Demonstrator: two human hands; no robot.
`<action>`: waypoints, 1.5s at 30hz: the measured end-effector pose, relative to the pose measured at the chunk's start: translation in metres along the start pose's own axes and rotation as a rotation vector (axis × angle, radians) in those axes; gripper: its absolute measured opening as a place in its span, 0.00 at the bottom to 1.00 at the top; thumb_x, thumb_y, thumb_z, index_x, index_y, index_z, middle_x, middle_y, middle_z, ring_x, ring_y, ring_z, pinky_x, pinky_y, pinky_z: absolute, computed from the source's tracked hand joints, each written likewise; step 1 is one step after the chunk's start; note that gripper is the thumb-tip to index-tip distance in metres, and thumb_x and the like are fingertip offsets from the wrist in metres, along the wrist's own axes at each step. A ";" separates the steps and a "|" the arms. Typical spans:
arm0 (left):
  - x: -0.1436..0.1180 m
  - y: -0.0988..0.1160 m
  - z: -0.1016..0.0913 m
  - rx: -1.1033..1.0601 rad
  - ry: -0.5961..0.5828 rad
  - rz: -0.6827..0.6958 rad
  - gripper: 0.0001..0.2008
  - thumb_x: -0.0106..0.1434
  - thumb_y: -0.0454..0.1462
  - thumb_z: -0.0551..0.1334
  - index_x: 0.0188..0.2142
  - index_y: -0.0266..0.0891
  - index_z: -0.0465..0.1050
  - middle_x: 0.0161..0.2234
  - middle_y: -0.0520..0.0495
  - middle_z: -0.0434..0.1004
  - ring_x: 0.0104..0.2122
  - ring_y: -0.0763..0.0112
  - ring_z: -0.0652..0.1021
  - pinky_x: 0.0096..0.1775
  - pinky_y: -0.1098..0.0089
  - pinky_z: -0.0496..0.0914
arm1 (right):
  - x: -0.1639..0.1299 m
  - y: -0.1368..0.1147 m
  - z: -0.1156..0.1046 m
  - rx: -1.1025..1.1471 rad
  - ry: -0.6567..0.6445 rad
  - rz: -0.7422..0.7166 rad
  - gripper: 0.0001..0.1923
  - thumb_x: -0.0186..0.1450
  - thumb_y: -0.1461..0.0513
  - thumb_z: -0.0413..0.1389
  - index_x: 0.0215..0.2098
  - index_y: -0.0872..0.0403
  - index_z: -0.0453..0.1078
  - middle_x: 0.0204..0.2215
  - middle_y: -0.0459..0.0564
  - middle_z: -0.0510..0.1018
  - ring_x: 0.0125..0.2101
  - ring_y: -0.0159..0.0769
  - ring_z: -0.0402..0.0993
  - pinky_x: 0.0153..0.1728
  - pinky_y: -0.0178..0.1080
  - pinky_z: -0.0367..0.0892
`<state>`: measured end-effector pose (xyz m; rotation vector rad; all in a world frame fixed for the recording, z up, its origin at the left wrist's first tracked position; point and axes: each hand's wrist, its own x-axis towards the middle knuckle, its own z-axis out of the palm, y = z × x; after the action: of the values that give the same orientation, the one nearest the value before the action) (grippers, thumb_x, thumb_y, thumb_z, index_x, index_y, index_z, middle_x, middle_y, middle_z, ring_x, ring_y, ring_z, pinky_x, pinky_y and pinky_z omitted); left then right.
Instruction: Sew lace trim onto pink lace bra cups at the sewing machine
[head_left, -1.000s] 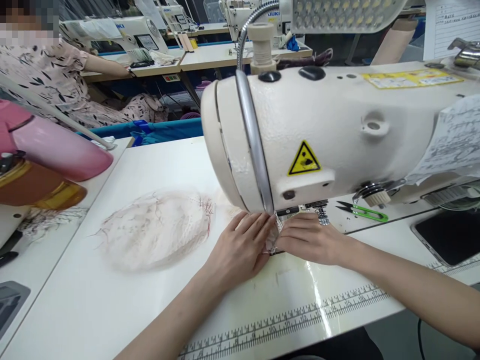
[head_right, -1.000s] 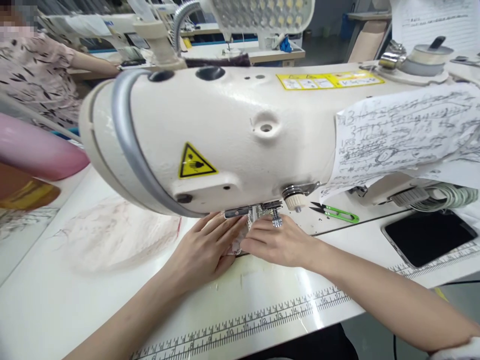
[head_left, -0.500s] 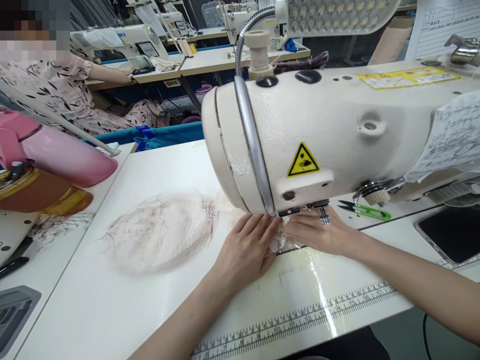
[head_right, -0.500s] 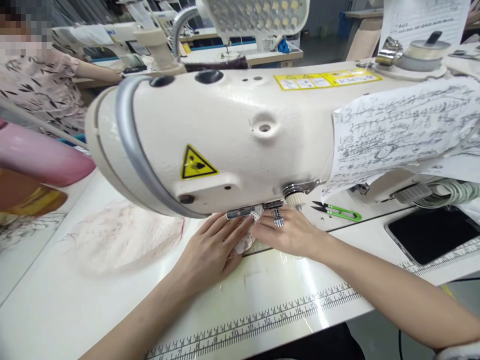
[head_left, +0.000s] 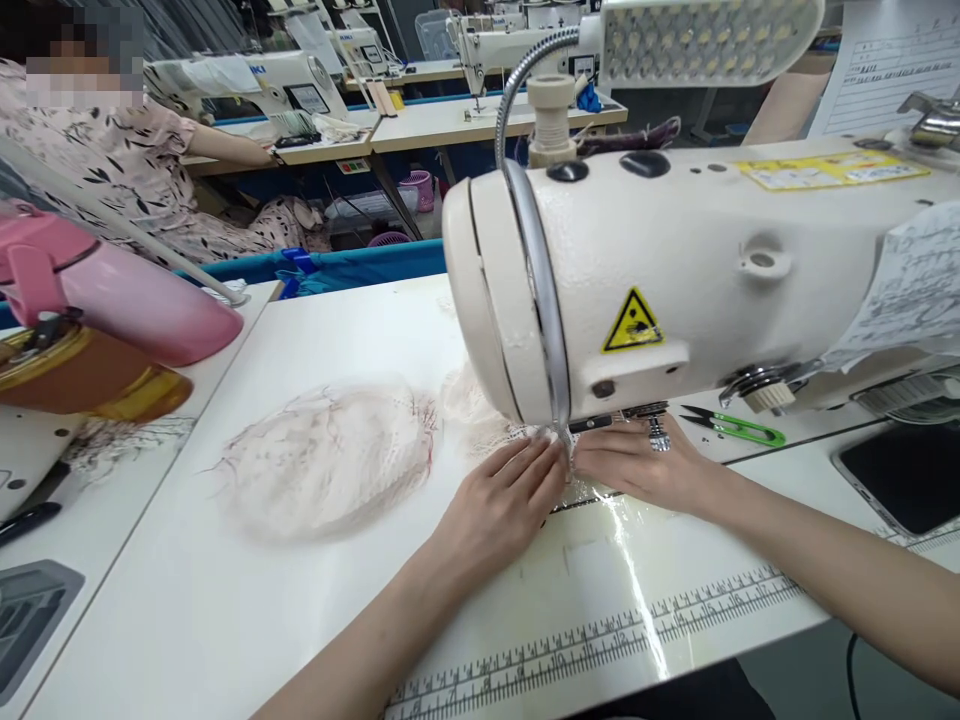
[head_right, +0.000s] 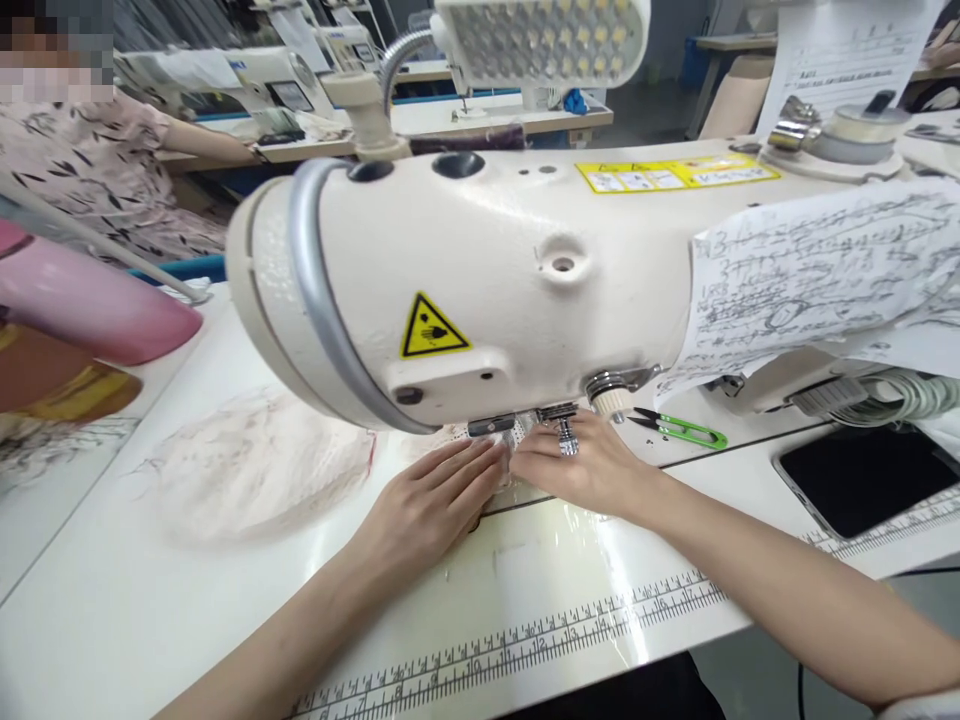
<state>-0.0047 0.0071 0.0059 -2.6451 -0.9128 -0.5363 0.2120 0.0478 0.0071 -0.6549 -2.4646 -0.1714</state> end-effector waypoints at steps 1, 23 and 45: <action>0.000 -0.001 0.000 0.000 0.005 -0.011 0.12 0.65 0.30 0.54 0.47 0.30 0.71 0.48 0.41 0.76 0.48 0.64 0.76 0.51 0.62 0.73 | -0.001 -0.001 0.002 0.011 0.015 -0.009 0.12 0.65 0.70 0.49 0.35 0.51 0.70 0.31 0.40 0.79 0.27 0.27 0.70 0.29 0.36 0.60; -0.002 -0.009 0.004 0.053 -0.109 -0.118 0.14 0.67 0.28 0.47 0.43 0.31 0.70 0.50 0.39 0.74 0.49 0.65 0.76 0.54 0.61 0.70 | -0.004 0.002 0.022 0.111 -0.103 0.081 0.10 0.65 0.69 0.51 0.39 0.50 0.72 0.39 0.43 0.79 0.35 0.28 0.74 0.38 0.35 0.67; 0.001 -0.005 0.008 0.186 -0.099 -0.135 0.16 0.68 0.37 0.54 0.53 0.38 0.68 0.47 0.43 0.77 0.46 0.59 0.77 0.49 0.58 0.69 | -0.006 0.008 0.015 0.226 -0.004 0.288 0.15 0.69 0.61 0.47 0.48 0.40 0.70 0.38 0.44 0.78 0.39 0.36 0.74 0.32 0.39 0.72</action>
<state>-0.0055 0.0149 -0.0003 -2.4735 -1.1202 -0.3341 0.2128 0.0565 -0.0088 -0.8976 -2.3155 0.2165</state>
